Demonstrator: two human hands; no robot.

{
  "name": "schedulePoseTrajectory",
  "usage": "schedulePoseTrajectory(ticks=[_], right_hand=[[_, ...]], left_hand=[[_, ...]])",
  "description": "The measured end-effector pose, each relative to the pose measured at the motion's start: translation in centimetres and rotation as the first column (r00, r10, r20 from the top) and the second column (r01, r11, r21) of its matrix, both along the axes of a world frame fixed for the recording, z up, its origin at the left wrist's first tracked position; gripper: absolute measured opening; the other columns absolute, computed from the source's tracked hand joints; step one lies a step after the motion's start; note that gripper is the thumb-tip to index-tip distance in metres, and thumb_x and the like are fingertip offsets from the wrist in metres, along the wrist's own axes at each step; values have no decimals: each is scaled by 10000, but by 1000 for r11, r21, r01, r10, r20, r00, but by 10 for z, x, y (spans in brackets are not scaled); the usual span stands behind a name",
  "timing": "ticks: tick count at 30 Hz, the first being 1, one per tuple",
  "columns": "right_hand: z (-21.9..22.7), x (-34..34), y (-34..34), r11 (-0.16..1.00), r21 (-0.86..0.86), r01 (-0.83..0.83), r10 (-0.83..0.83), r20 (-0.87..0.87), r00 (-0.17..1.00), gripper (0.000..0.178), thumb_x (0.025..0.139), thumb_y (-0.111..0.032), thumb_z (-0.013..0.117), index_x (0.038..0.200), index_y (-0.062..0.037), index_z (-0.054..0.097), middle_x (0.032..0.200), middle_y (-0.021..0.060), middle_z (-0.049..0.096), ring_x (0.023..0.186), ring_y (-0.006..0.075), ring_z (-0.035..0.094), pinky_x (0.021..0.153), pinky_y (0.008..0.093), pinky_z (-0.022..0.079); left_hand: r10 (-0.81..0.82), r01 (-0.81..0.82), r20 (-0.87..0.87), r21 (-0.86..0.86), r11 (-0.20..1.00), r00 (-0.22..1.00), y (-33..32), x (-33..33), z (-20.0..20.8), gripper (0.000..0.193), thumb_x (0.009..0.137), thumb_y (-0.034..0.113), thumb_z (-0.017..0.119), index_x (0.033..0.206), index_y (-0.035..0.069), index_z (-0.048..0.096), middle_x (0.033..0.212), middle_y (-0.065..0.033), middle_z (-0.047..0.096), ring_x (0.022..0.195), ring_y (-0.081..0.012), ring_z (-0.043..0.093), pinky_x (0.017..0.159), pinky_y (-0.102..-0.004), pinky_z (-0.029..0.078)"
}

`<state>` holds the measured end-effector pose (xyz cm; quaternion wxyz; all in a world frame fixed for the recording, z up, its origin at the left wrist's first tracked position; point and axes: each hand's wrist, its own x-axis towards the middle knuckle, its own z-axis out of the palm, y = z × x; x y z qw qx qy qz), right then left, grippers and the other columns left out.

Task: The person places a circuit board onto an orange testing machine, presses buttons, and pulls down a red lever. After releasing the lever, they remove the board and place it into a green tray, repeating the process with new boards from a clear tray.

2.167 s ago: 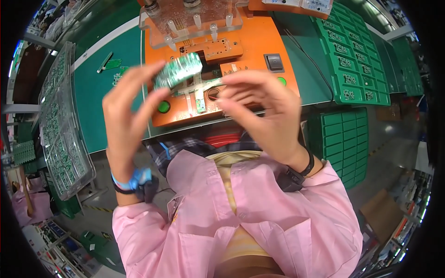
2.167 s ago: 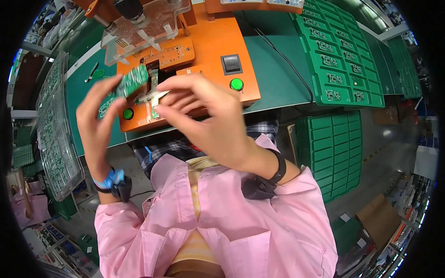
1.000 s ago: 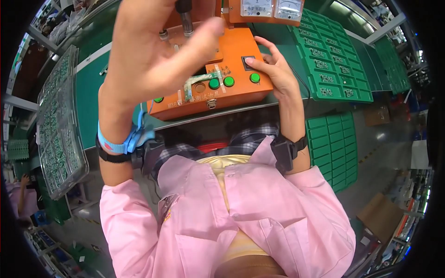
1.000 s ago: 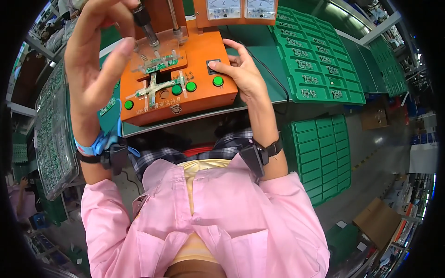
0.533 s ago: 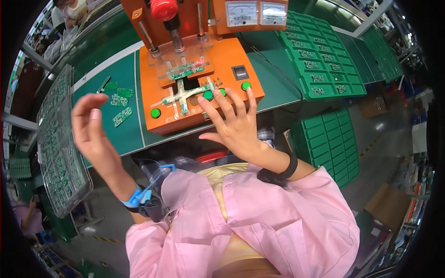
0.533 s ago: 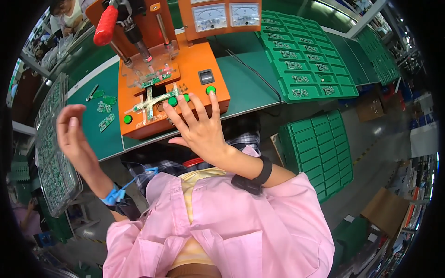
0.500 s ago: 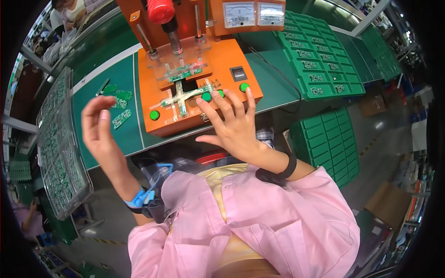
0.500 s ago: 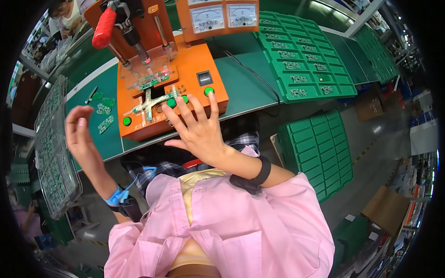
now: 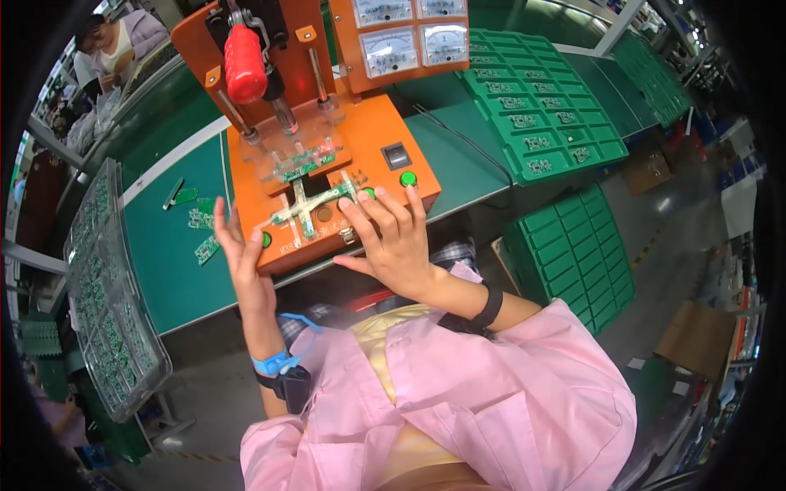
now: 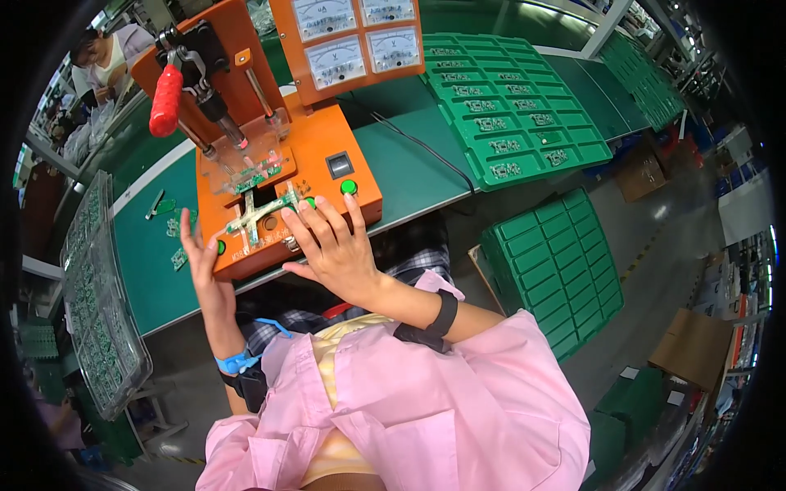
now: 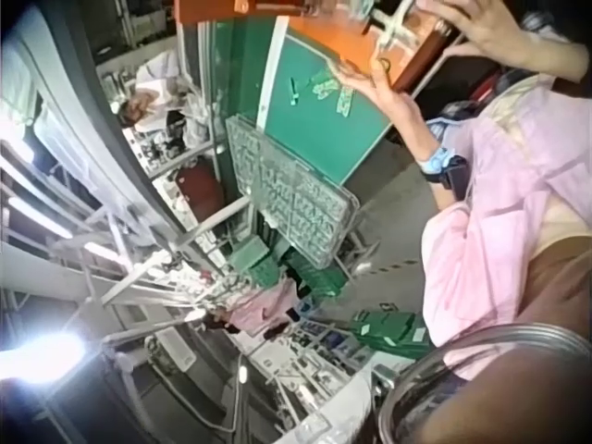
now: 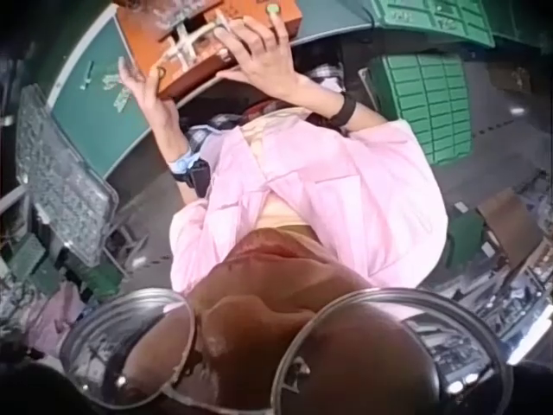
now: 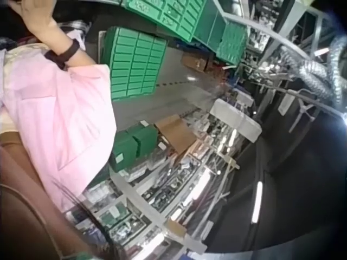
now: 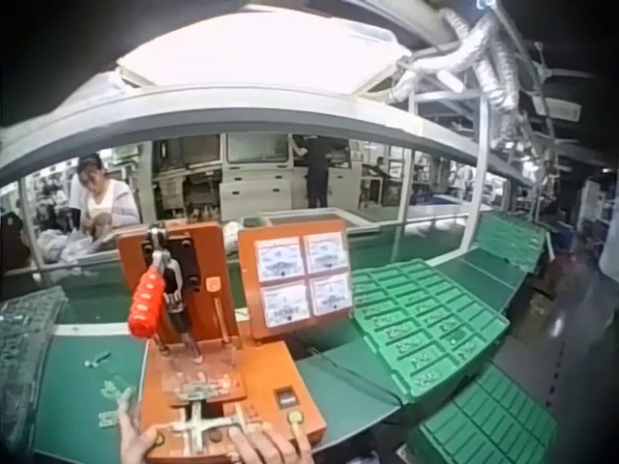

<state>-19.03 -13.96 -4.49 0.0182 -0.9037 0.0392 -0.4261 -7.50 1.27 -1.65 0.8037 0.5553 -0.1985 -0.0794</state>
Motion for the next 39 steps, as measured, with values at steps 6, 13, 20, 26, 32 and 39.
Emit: schedulePoseTrajectory(ticks=[6, 13, 20, 26, 32, 39], right_hand=[[16, -10, 4, 993, 110, -35, 46, -96, 994, 574, 699, -417, 652, 1174, -129, 507, 1127, 87, 434, 1101, 260, 384, 990, 510, 222], [37, 24, -100, 551, 817, -173, 248, 38, 968, 257, 749, -134, 647, 990, -74, 582, 923, 84, 502, 865, 224, 508, 766, 292, 428], [68, 26, -83, 951, 304, 60, -78, 47, 996, 252, 728, -53, 647, 970, -54, 579, 847, 89, 543, 702, 150, 539, 611, 271, 435], [45, -11, 18, 973, -39, -229, 209, -282, 936, 623, 614, -5, 588, 1223, -49, 464, 497, 1, 426, 396, 133, 432, 396, 254, 387], [4, -2, 30, 956, -257, -145, 29, -408, 912, 817, 587, -60, 576, 1343, 6, 271, 456, -10, 385, 379, 121, 434, 380, 256, 390], [0, 0, 34, 926, 247, -284, 338, -211, 917, 787, 636, -16, 588, 1342, 13, 240, 451, 28, 445, 379, 130, 477, 388, 268, 398]], left_hand=[[-8, 9, 31, -44, 999, 999, -2, -5, 4, 655, 804, 85, 525, 1352, 87, 166, 1350, -180, 272, 1254, -260, 294, 1017, -358, 264], [2, -6, -34, -109, 994, 999, 0, -3, 0, 677, 788, 67, 541, 1353, 85, 167, 1354, -178, 263, 1256, -255, 289, 1024, -356, 257], [-7, 7, 21, -10, 1000, 1000, 1, -1, 5, 706, 775, 63, 564, 1354, 100, 161, 1353, -178, 251, 1249, -259, 300, 1016, -356, 269], [-35, 36, 14, -54, 998, 999, 1, 1, 10, 724, 747, 21, 581, 1339, 107, 174, 1337, -189, 264, 1239, -265, 315, 994, -360, 303], [-39, 40, 11, -79, 996, 999, 3, -1, 5, 706, 738, -1, 581, 1319, 105, 194, 1332, -188, 270, 1224, -261, 333, 984, -360, 314], [-48, 48, -1, -31, 998, 999, 1, -1, 8, 702, 743, 24, 592, 1317, 101, 195, 1341, -179, 260, 1239, -269, 307, 1003, -360, 282]])
